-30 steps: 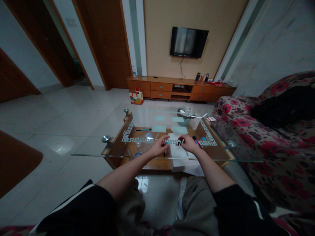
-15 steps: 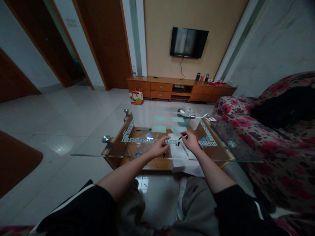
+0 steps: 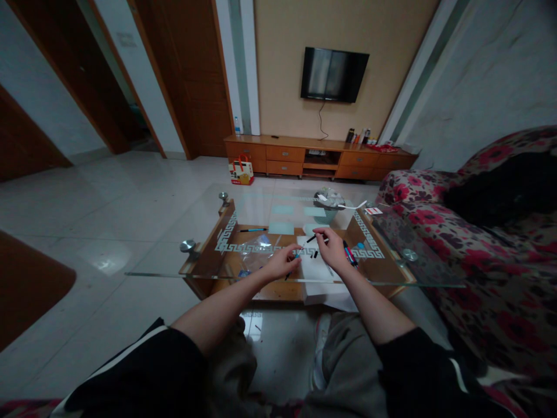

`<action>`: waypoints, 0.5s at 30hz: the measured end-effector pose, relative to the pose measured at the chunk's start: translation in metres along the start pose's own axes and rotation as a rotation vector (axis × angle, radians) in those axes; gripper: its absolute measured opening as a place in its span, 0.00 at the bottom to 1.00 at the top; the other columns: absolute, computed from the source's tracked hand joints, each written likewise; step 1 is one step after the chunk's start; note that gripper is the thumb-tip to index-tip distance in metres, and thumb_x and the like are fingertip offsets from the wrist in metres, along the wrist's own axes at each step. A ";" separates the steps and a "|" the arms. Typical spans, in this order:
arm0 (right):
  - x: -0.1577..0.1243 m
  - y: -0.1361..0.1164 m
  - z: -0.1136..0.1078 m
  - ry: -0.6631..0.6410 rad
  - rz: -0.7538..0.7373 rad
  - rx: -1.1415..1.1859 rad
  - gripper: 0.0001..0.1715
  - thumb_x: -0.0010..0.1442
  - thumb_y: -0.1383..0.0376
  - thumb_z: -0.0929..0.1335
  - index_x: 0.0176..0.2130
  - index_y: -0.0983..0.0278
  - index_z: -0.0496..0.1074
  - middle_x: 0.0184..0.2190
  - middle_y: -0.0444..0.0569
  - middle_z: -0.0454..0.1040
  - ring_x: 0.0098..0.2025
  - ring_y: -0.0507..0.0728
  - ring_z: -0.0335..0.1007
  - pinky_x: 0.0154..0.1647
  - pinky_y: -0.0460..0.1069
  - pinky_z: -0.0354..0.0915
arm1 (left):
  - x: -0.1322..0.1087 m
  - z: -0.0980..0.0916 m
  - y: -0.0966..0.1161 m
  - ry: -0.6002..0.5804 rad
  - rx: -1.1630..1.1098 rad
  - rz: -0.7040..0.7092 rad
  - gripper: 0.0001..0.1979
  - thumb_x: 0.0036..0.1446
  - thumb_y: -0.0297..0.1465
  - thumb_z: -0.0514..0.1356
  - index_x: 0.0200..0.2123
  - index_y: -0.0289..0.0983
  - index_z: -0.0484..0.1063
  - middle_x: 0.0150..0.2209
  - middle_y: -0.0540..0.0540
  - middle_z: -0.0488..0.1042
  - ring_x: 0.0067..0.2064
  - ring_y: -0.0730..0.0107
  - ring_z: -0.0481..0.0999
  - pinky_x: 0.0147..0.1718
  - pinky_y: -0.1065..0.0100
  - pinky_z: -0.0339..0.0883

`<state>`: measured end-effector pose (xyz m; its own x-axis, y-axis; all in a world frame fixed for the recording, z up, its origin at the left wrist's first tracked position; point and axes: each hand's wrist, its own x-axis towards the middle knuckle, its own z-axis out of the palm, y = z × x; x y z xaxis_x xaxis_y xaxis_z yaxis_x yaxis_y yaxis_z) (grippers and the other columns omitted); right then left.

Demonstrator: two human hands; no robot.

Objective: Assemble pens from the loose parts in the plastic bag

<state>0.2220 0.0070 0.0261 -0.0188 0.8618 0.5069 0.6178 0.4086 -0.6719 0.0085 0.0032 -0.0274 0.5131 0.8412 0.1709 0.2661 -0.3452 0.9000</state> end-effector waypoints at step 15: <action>-0.001 0.001 0.004 0.011 -0.060 0.037 0.15 0.65 0.62 0.62 0.44 0.64 0.75 0.40 0.52 0.77 0.38 0.57 0.72 0.40 0.51 0.67 | -0.002 -0.001 0.008 -0.010 -0.061 -0.031 0.20 0.58 0.36 0.61 0.52 0.36 0.69 0.26 0.52 0.73 0.25 0.73 0.72 0.28 0.72 0.65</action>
<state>0.2197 0.0079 0.0229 -0.0460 0.8321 0.5528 0.5861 0.4706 -0.6596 0.0093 -0.0007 -0.0201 0.5137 0.8467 0.1385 0.2318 -0.2924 0.9278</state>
